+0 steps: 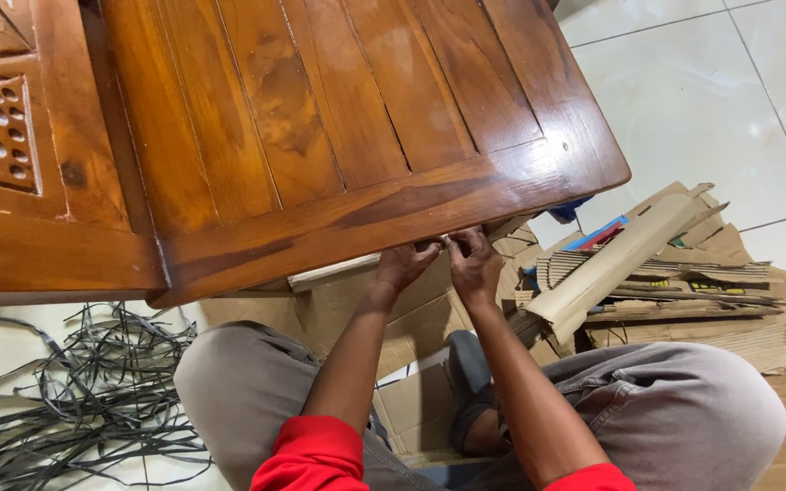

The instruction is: Wrapping the legs of a wooden chair with cardboard and securing them with plastic ties

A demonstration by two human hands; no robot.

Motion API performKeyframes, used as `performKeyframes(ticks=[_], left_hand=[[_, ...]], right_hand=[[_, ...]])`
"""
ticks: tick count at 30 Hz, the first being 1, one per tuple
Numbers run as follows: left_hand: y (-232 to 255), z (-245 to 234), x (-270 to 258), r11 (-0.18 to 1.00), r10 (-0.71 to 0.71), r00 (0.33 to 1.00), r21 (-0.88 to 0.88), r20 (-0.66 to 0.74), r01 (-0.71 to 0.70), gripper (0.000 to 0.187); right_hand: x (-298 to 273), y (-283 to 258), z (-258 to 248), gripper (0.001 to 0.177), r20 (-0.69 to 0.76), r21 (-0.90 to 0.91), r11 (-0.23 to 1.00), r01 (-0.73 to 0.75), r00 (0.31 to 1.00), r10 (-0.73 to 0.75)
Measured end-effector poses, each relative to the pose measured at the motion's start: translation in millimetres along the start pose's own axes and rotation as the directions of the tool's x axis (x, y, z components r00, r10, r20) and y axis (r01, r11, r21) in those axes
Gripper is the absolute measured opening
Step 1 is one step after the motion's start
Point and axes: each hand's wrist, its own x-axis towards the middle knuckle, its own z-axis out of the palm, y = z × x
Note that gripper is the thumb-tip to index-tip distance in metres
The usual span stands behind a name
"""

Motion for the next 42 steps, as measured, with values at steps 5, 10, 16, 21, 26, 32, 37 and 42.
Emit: performKeyframes(ticks=[5,10,16,21,26,32,37,42], left_hand=[[4,5,0,0.982,-0.129,0.989,-0.129,0.079,0.138,0.057],[5,-4,1,0.998,-0.062,0.987,-0.019,0.145,0.066,0.051],[26,-68,-10,0.881,-0.247,0.939,-0.346,0.241,0.321,0.082],[18,-52,-7,0.943,-0.151,0.958,-0.254,0.243,0.213,0.078],[12,-38,-7,0.951,-0.108,0.972,-0.262,0.208,0.162,0.055],[-2,14,0,1.0,-0.008,0.998,-0.028,0.061,0.01,0.027],[-7,32,-2,0.987,0.105,0.982,0.14,-0.155,-0.083,0.023],[-9,60,-1,0.971,-0.085,0.957,-0.238,-0.278,0.017,0.027]], right_hand=[[-1,8,4,0.009,-0.017,-0.055,0.996,0.07,0.997,-0.071],[-3,3,2,0.009,-0.018,-0.055,0.996,0.076,0.997,-0.077],[-7,3,4,0.008,0.007,0.001,0.999,0.05,0.999,-0.05],[-8,12,9,0.011,0.028,-0.015,1.0,0.002,1.0,-0.001],[-8,8,10,0.009,0.041,-0.005,0.998,-0.069,0.997,0.069],[-9,10,14,0.01,0.086,0.057,0.976,-0.209,0.975,0.204],[-11,11,20,0.013,0.195,0.286,0.866,-0.411,0.91,0.367],[-13,11,28,0.015,0.339,0.574,0.591,-0.567,0.821,0.459]])
